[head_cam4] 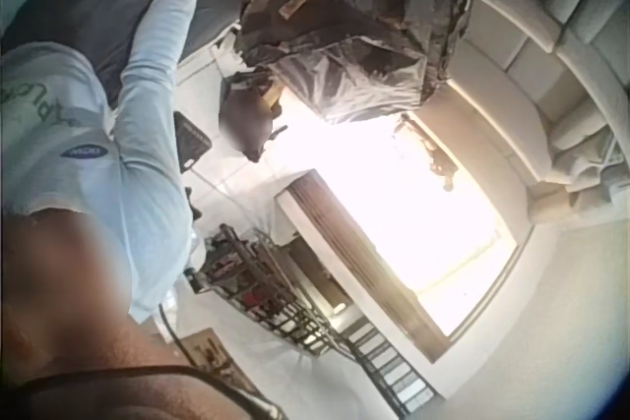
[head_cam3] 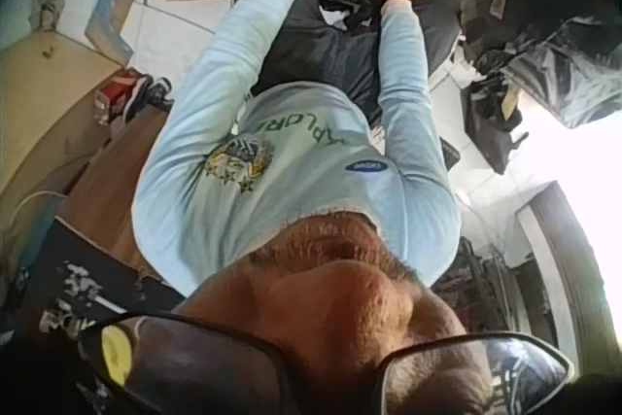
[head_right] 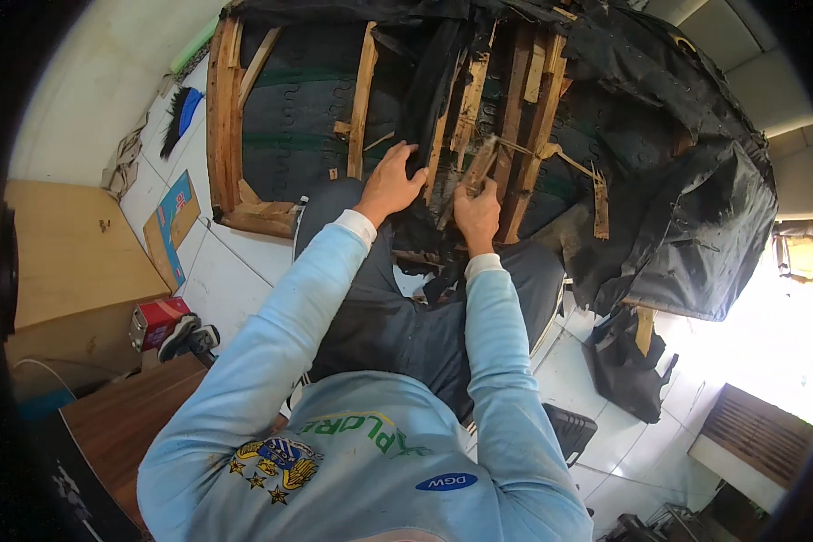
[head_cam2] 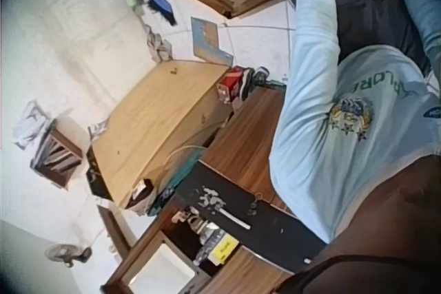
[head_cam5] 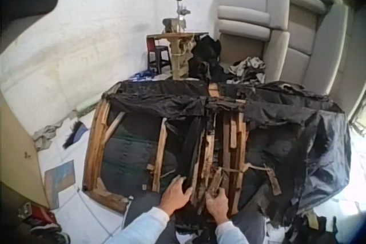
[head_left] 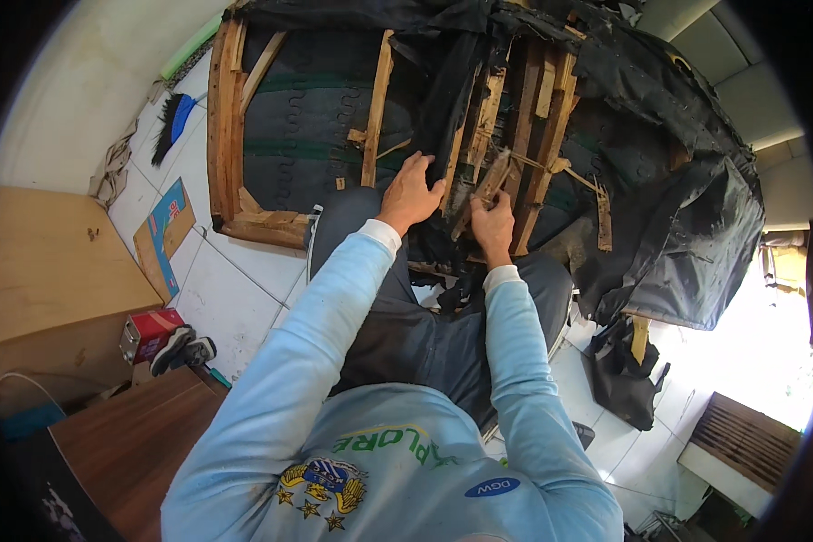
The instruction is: The person removes the black fabric covering from the underside of an overturned sofa. They pull away loose fabric and small wooden slats by hand, exposing the internal frame and springs. The removed fabric pieces are placed on the floor.
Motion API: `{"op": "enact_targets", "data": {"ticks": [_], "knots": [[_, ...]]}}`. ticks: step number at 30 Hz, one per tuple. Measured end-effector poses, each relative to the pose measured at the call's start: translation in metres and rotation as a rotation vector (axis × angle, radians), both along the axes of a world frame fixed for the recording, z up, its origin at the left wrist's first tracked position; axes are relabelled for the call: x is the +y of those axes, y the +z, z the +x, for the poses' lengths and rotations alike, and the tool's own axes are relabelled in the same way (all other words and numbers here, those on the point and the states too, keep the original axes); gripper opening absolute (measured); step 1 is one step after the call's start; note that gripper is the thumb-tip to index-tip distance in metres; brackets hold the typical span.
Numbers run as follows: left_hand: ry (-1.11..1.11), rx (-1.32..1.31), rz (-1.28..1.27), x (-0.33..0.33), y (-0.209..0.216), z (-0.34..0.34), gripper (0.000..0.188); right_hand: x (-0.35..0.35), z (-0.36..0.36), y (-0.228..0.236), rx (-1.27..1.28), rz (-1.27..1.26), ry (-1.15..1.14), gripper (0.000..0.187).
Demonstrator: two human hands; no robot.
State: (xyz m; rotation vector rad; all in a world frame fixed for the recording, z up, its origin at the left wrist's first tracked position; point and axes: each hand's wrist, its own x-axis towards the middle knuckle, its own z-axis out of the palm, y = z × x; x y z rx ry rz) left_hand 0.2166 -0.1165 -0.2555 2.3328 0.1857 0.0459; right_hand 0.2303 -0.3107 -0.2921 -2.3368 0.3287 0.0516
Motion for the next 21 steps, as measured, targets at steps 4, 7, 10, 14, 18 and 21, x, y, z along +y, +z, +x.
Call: {"op": "enact_targets", "data": {"ticks": [4, 7, 10, 14, 18, 21], "knots": [[-0.004, -0.016, -0.024, 0.009, -0.005, -0.002, 0.062, 0.003, -0.006, 0.009, 0.081, 0.003, -0.016, 0.063], [-0.038, 0.007, -0.035, 0.007, -0.003, 0.002, 0.061, -0.006, -0.001, -0.002, 0.084, 0.035, -0.082, 0.060], [-0.039, 0.016, -0.028, 0.002, 0.004, 0.000, 0.062, -0.009, -0.003, -0.004, 0.090, 0.017, -0.095, 0.062], [-0.047, -0.037, 0.021, -0.003, 0.010, -0.005, 0.072, -0.010, -0.008, 0.003, 0.070, 0.040, -0.034, 0.072], [-0.037, -0.152, 0.231, -0.022, 0.024, -0.021, 0.093, -0.027, -0.032, 0.017, -0.093, 0.235, 0.006, 0.081], [-0.244, -0.217, 0.549, -0.039, 0.040, -0.049, 0.099, -0.046, -0.059, 0.019, -0.147, -0.018, 0.137, 0.080]]}}
